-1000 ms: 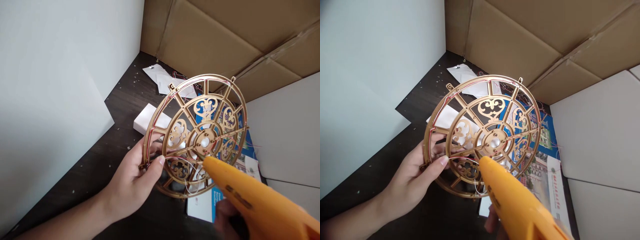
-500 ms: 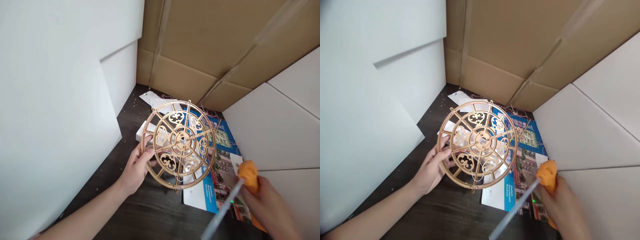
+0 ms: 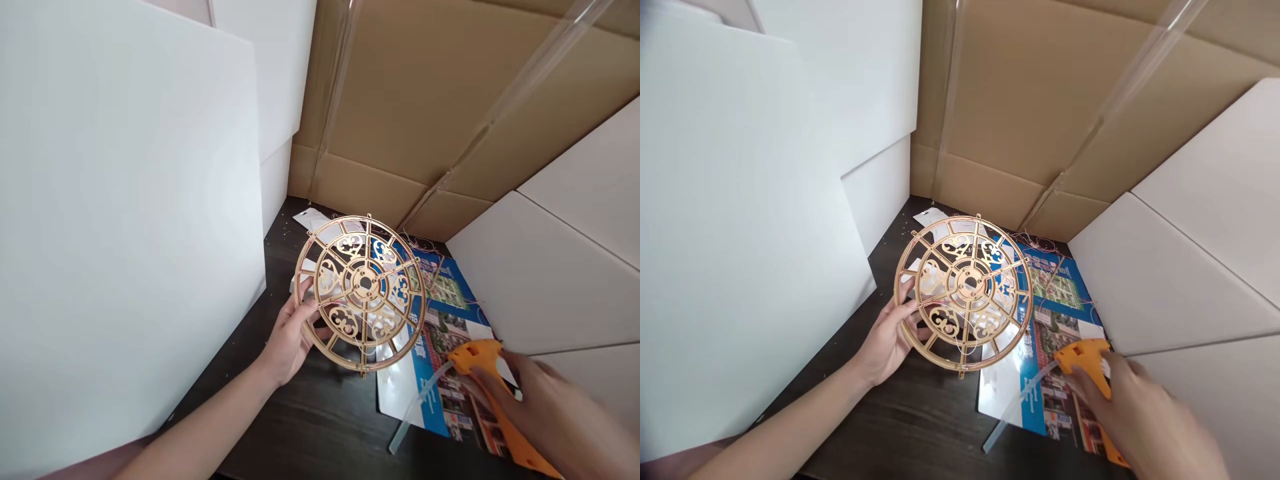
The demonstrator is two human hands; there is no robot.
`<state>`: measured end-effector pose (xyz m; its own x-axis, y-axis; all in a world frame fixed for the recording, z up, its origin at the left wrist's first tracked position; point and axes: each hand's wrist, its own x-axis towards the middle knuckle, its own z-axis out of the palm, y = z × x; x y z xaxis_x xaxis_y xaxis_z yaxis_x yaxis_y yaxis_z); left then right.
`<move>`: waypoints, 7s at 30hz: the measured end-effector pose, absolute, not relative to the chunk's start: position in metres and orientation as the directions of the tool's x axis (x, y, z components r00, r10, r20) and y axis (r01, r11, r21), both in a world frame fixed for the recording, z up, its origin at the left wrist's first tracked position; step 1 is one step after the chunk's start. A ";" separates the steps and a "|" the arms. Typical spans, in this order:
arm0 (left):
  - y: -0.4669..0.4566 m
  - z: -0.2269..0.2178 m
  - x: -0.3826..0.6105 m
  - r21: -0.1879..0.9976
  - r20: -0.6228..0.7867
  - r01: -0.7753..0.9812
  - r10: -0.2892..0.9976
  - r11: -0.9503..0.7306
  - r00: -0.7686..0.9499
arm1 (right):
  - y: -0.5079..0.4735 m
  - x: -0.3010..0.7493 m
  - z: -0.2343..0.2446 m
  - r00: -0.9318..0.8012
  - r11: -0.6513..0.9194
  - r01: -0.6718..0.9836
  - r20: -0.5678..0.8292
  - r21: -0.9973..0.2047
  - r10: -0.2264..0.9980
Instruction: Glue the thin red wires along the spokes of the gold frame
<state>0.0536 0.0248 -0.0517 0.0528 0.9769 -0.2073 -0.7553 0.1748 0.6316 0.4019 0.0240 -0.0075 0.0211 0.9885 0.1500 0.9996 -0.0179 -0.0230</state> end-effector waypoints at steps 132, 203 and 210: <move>0.030 -0.051 0.056 0.797 -0.076 -0.603 0.987 -0.024 -0.140 | 0.082 0.204 0.021 -0.557 0.608 0.604 0.271 -0.516 0.785; 0.032 -0.051 0.058 0.597 -0.469 -0.764 0.879 0.245 -0.084 | 0.105 0.215 0.021 -0.937 0.957 0.281 0.235 0.076 0.256; 0.033 -0.050 0.058 0.603 -0.473 -0.757 0.877 0.251 -0.085 | 0.107 0.217 0.018 -0.945 0.960 0.244 0.258 0.140 0.202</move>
